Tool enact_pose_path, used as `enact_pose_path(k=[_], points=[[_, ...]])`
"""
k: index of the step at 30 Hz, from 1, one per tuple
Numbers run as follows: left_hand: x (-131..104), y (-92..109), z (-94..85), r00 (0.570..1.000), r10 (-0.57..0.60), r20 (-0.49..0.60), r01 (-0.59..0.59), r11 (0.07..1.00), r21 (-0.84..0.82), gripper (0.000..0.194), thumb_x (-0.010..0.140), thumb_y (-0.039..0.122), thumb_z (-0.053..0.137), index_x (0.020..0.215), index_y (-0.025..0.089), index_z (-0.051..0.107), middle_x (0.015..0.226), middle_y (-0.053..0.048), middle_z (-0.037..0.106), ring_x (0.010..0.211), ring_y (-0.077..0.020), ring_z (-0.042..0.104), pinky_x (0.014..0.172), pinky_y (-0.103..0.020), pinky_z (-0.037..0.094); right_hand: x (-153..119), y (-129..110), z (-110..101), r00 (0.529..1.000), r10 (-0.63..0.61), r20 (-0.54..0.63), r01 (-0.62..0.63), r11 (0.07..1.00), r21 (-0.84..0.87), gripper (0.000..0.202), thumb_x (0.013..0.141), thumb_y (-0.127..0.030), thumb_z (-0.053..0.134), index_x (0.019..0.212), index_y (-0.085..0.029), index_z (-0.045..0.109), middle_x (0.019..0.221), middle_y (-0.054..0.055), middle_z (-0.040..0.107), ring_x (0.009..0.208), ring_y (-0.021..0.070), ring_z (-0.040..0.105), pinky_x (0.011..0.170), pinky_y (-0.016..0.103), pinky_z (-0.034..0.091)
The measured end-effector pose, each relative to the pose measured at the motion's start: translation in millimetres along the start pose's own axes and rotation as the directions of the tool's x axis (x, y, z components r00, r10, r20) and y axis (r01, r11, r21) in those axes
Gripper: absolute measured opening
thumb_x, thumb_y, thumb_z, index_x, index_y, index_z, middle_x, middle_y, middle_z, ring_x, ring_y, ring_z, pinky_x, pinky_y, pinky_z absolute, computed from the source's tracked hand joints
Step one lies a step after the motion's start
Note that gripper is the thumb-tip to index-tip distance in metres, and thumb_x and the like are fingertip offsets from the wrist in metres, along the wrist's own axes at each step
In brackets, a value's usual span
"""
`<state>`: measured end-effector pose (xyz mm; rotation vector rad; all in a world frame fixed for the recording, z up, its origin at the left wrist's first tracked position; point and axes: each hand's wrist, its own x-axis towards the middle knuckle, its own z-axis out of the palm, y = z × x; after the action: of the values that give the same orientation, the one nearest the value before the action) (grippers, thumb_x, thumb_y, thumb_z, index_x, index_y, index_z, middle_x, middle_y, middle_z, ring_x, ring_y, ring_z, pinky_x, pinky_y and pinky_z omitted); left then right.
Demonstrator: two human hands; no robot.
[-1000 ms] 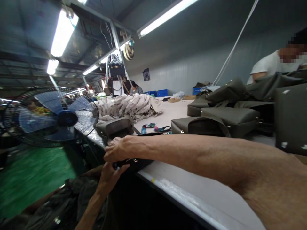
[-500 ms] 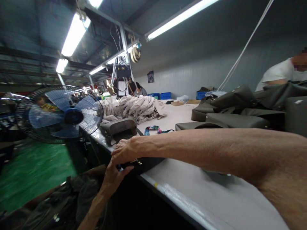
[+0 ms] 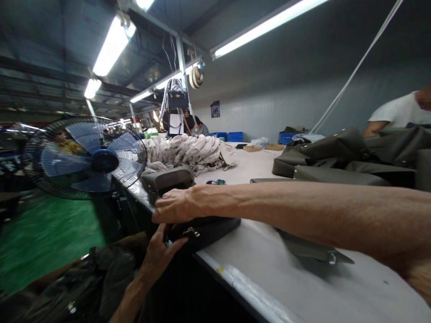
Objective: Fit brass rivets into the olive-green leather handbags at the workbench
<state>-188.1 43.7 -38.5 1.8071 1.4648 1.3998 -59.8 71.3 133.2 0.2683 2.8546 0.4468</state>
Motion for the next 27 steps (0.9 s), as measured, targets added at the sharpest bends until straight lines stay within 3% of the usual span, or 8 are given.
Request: enact_pose_path(k=[5, 8, 12, 16, 20, 24, 27], points=[[0, -7, 3.1, 0.998, 0.063, -0.007, -0.063, 0.997, 0.044, 0.065, 0.072, 0.047, 0.067, 0.126, 0.016, 0.046, 0.116, -0.012, 0.063, 0.109, -0.0273, 0.059, 0.092, -0.039, 0.048, -18, -3, 7, 0.999, 0.025, -0.030, -0.029, 0.991, -0.129, 0.018, 0.089, -0.006, 0.044, 0.088, -0.009, 0.062, 0.084, 0.010, 0.064, 0.072, 0.0160, 0.055, 0.058, 0.029, 0.035], [-2, -9, 5.0, 0.995, 0.094, -0.020, -0.092, 0.992, 0.091, 0.063, 0.075, 0.048, 0.063, 0.127, 0.017, 0.045, 0.114, -0.013, 0.063, 0.108, -0.0280, 0.060, 0.091, -0.040, 0.049, -29, -7, 17, 0.997, 0.022, -0.071, -0.035, 0.984, -0.177, 0.020, 0.091, -0.007, 0.040, 0.095, -0.010, 0.060, 0.088, 0.010, 0.063, 0.072, 0.0177, 0.056, 0.055, 0.030, 0.032], [-1, -7, 6.6, 0.996, 0.083, -0.043, -0.079, 0.992, 0.095, 0.056, 0.079, 0.048, 0.059, 0.126, 0.018, 0.047, 0.115, -0.011, 0.064, 0.109, -0.0275, 0.060, 0.091, -0.040, 0.049, -57, 10, 40, 0.978, 0.111, -0.176, -0.146, 0.969, -0.197, 0.020, 0.092, -0.008, 0.037, 0.102, -0.011, 0.055, 0.096, 0.011, 0.059, 0.079, 0.0193, 0.056, 0.057, 0.030, 0.035], [3, -8, 7.5, 0.998, 0.033, -0.062, -0.029, 0.998, 0.054, 0.054, 0.078, 0.050, 0.058, 0.121, 0.017, 0.051, 0.111, -0.010, 0.067, 0.106, -0.0273, 0.062, 0.090, -0.040, 0.051, -112, 38, 70, 0.905, 0.336, -0.259, -0.357, 0.933, -0.037, 0.019, 0.092, -0.009, 0.039, 0.102, -0.013, 0.055, 0.098, 0.010, 0.057, 0.083, 0.0184, 0.053, 0.064, 0.029, 0.037], [6, -17, 9.5, 0.996, 0.063, -0.067, -0.057, 0.995, 0.087, 0.059, 0.075, 0.054, 0.058, 0.121, 0.018, 0.051, 0.112, -0.010, 0.067, 0.107, -0.0277, 0.062, 0.093, -0.039, 0.051, -164, 39, 97, 0.797, 0.558, -0.232, -0.551, 0.829, 0.100, 0.020, 0.092, -0.008, 0.039, 0.097, -0.013, 0.058, 0.094, 0.009, 0.058, 0.079, 0.0165, 0.053, 0.064, 0.027, 0.037], [4, -26, 10.2, 0.991, 0.108, -0.074, -0.096, 0.984, 0.152, 0.063, 0.073, 0.060, 0.057, 0.120, 0.019, 0.052, 0.111, -0.009, 0.067, 0.105, -0.0285, 0.063, 0.090, -0.039, 0.053, -180, 26, 113, 0.672, 0.731, -0.119, -0.672, 0.669, 0.316, 0.018, 0.089, -0.007, 0.044, 0.095, -0.011, 0.060, 0.089, 0.006, 0.061, 0.076, 0.0131, 0.055, 0.068, 0.025, 0.041], [-4, -29, 4.9, 0.978, 0.196, -0.071, -0.176, 0.958, 0.226, 0.058, 0.074, 0.060, 0.058, 0.117, 0.021, 0.053, 0.100, -0.006, 0.070, 0.093, -0.0263, 0.068, 0.078, -0.035, 0.058, -184, 27, 120, 0.614, 0.788, 0.050, -0.707, 0.521, 0.478, 0.013, 0.090, -0.020, 0.054, 0.097, -0.012, 0.061, 0.085, 0.002, 0.062, 0.072, 0.0115, 0.058, 0.066, 0.025, 0.048]])
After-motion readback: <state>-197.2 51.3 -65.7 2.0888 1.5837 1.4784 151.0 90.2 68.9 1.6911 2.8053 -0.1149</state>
